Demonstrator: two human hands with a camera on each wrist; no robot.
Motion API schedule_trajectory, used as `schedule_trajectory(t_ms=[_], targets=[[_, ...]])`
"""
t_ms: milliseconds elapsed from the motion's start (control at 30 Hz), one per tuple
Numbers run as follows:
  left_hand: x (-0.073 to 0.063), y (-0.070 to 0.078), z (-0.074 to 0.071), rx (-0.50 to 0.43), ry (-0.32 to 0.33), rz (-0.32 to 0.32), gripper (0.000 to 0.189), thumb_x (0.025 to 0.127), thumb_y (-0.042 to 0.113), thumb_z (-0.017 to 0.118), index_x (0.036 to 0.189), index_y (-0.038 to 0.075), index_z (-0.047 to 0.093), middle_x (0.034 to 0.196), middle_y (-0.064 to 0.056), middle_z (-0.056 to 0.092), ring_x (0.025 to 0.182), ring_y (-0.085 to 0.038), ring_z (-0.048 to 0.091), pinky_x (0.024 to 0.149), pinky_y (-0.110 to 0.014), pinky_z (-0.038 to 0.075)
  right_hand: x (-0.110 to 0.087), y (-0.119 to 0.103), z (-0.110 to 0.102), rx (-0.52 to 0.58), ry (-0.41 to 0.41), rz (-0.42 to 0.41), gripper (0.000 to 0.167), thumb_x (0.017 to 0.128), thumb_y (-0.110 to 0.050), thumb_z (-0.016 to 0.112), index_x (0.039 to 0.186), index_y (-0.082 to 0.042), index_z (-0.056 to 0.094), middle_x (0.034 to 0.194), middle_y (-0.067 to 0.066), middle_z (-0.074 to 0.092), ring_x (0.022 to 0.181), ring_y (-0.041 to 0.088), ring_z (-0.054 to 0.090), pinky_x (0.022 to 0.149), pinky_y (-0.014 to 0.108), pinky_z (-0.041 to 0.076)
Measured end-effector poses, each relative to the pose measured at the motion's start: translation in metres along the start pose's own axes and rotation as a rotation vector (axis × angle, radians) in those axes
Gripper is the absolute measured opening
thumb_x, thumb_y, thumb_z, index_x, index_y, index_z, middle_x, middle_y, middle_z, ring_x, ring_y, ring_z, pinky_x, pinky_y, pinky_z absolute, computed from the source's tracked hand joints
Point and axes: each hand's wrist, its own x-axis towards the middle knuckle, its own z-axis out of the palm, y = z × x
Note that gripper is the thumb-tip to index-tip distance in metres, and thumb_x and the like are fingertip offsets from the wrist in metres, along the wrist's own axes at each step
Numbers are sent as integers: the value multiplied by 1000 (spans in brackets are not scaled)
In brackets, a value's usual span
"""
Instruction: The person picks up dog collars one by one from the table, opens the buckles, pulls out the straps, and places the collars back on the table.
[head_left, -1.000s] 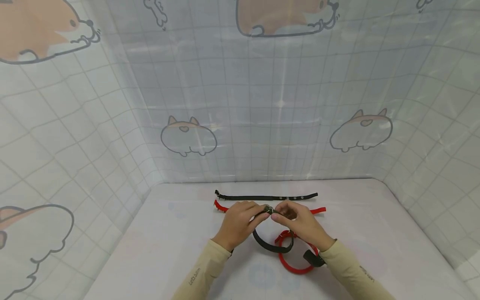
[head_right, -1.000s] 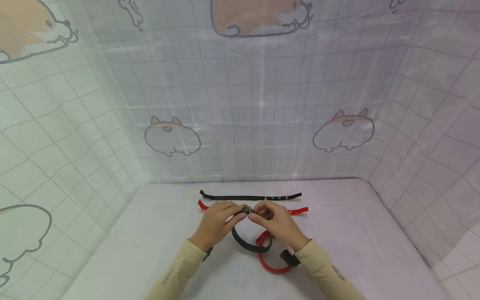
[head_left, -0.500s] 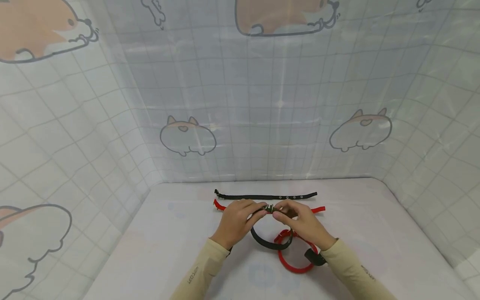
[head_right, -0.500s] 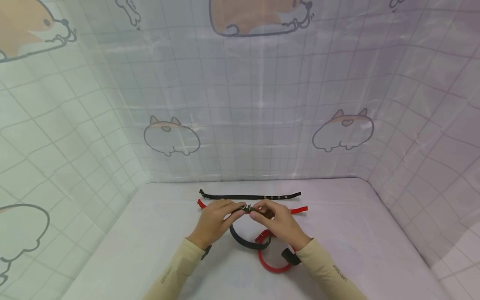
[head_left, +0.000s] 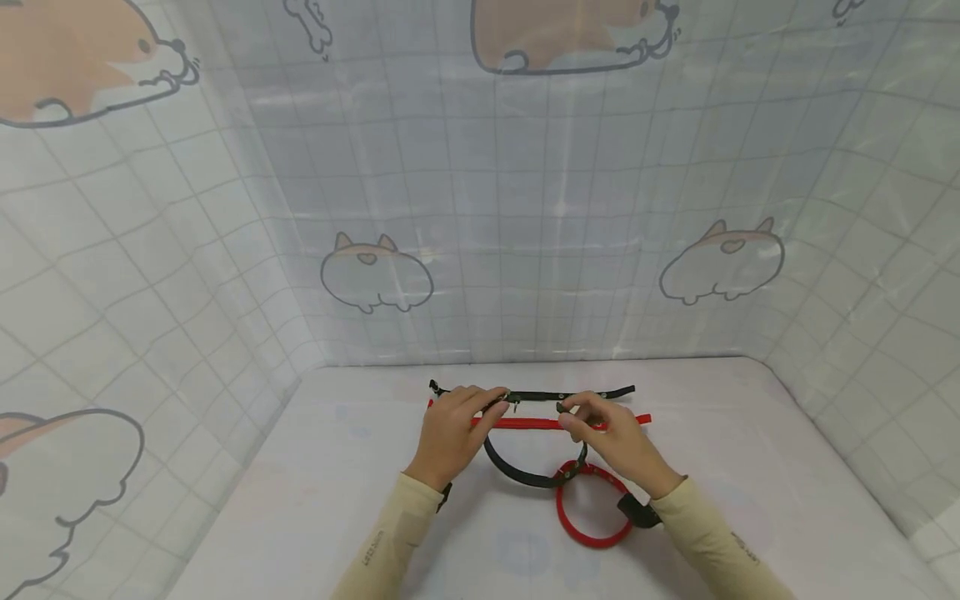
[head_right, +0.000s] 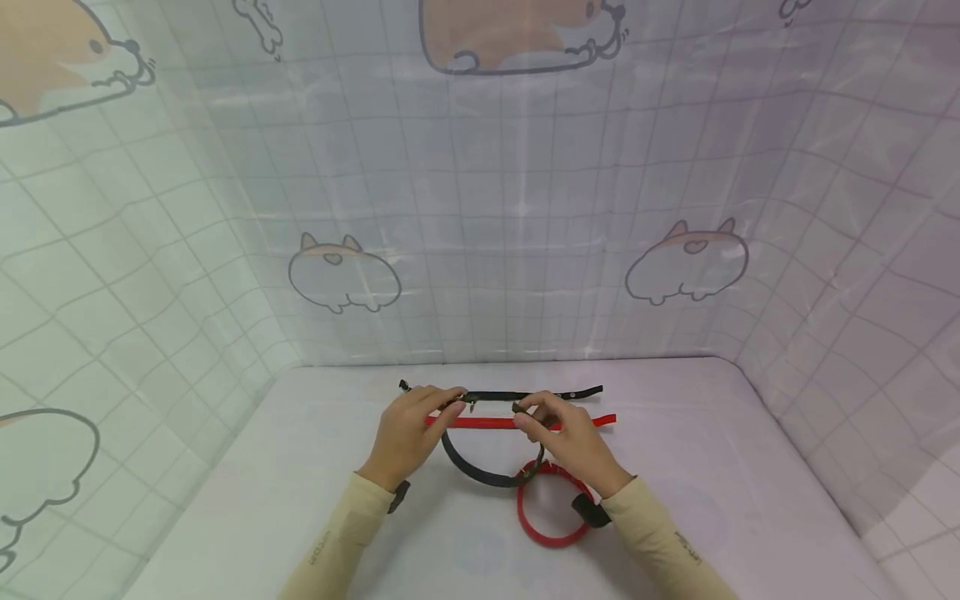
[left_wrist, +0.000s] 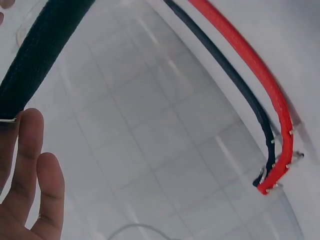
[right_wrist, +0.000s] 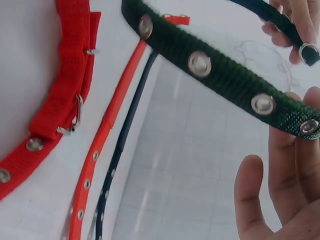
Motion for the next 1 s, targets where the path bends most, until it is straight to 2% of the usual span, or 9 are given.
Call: schedule_trajectory(t_ms=[100,200,333,467,733,1000], targets=[[0,-4,-3,9,7,-17,29,99,39,67,117,19,77,100,7,75,87,-12,66,71,-31,53,1,2,-4,1,19,-3,25,98,-31,70,121,-21,64,87,-3,69,84,16,68,79,34,54],[0,-6,-4,23,21,-32,30,98,39,68,117,17,77,100,6,74,87,-14,66,71,-32,54,3,4,-8,-12,42,-6,30,98,-32,69,124,-17,64,95,-5,71,93,15,68,83,39,54],[-3,-10,-5,56,27,-75,30,95,34,73,118,15,76,103,3,74,92,-17,68,80,-36,57,3,6,-14,-52,86,0,30,98,-35,69,124,-20,65,109,-8,70,104,16,65,85,44,54],[-6,-14,-6,72,0,-118,31,93,30,76,121,15,75,106,2,74,97,-19,68,89,-40,56,3,9,-19,-124,125,-34,30,96,-29,73,124,-21,66,117,-4,68,107,16,63,84,45,55],[-12,-22,-3,50,-60,-147,33,94,23,75,126,15,72,111,1,74,100,-21,67,88,-40,55,0,18,-24,-227,144,-88,34,91,-17,78,123,-17,66,110,-6,68,99,11,62,86,38,53],[-20,-30,-3,92,-67,-120,38,92,16,77,129,23,71,111,2,76,97,-18,70,80,-38,55,-4,26,-31,-281,144,-87,36,93,-17,76,126,-16,63,109,-5,68,98,13,64,87,49,54]])
